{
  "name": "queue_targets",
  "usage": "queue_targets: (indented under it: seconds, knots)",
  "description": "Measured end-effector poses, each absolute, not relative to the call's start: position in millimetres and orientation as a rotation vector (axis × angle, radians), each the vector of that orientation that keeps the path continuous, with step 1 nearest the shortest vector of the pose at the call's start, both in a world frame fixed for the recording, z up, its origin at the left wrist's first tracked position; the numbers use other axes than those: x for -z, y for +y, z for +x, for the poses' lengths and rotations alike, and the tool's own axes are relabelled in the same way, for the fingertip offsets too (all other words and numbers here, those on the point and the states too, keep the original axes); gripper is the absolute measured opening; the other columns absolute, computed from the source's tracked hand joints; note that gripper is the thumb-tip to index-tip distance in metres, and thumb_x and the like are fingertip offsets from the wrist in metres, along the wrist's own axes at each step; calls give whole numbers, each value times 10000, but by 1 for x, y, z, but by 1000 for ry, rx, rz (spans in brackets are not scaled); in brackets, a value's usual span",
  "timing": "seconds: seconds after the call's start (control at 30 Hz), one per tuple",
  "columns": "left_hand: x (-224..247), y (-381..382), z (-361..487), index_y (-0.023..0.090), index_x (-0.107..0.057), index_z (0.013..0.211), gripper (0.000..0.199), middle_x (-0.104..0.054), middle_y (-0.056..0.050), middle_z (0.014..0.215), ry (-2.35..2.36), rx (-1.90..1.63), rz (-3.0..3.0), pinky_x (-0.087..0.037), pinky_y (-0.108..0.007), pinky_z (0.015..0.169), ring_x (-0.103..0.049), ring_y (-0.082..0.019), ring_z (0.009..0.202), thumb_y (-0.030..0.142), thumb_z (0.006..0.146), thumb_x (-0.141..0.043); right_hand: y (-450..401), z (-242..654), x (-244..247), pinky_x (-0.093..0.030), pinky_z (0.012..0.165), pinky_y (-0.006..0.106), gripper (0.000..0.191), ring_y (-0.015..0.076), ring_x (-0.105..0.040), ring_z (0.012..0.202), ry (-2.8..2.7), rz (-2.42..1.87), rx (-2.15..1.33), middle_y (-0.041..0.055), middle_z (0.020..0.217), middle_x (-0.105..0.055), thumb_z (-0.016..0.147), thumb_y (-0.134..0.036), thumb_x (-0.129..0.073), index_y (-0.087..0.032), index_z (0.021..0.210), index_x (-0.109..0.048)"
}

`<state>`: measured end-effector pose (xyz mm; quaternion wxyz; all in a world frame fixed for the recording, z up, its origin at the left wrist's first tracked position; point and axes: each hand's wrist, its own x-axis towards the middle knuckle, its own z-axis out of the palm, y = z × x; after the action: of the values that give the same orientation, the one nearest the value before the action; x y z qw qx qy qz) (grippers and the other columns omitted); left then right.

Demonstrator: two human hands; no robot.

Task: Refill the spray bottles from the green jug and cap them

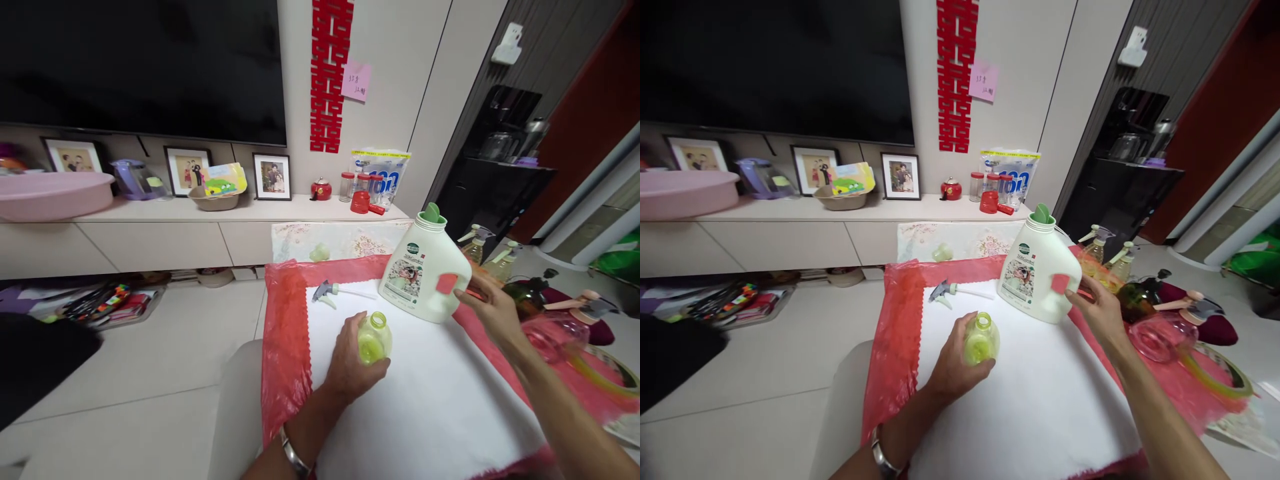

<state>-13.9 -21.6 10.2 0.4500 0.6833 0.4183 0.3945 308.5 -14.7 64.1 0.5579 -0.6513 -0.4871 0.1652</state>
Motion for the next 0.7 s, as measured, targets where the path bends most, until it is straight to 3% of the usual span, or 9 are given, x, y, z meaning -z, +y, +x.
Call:
queue_targets:
  seconds: [0.13, 0.23, 0.4, 0.5, 0.57, 0.7]
  knots:
    - [-8, -21, -13, 219, -396, 1373, 833, -558, -115, 1352, 1008, -1006, 1705, -387, -508, 1154, -524, -317, 1293, 176, 611, -729, 9, 313, -64, -471, 673, 142, 733, 130, -591, 871, -1092, -1550, -451, 109, 1061, -600, 555, -508, -803, -51, 1112, -668]
    - [-7, -21, -13, 226, -399, 1371, 836, -564, -114, 1349, 1012, -1013, 1715, -393, -526, 1151, -531, -322, 1288, 158, 609, -737, 25, 315, -61, -453, 630, 134, 678, 103, -568, 797, -1037, -1543, -505, 112, 993, -597, 569, -482, -811, -22, 1035, -635]
    - [-5, -20, -13, 227, -411, 1365, 845, -567, -107, 1337, 1018, -1018, 1740, -405, -516, 1147, -535, -321, 1286, 145, 593, -746, 34, 309, -57, -414, 604, 55, 408, -4, -474, 694, -931, -1550, -511, 51, 875, -540, 971, -406, -645, -15, 1057, -570]
    - [-4, -20, -13, 213, -412, 1367, 840, -568, -111, 1335, 997, -1039, 1755, -408, -519, 1142, -539, -316, 1272, 156, 599, -747, 29, 304, -64, -386, 584, 38, 385, -17, -436, 666, -846, -1559, -445, 31, 831, -503, 1035, -401, -570, -18, 1070, -546]
    - [-3, -19, -13, 202, -412, 1369, 840, -564, -117, 1338, 989, -1047, 1760, -407, -518, 1143, -535, -317, 1274, 168, 600, -748, 20, 301, -74, -391, 575, 54, 430, -7, -447, 662, -820, -1566, -412, 38, 832, -515, 969, -437, -632, -30, 1075, -544]
    - [-3, -20, -12, 202, -410, 1374, 835, -558, -122, 1340, 998, -1041, 1769, -401, -513, 1148, -525, -323, 1294, 171, 604, -732, -10, 298, -104, -382, 503, 170, 676, 77, -473, 607, -859, -1601, -336, 84, 781, -539, 524, -535, -795, -62, 958, -583]
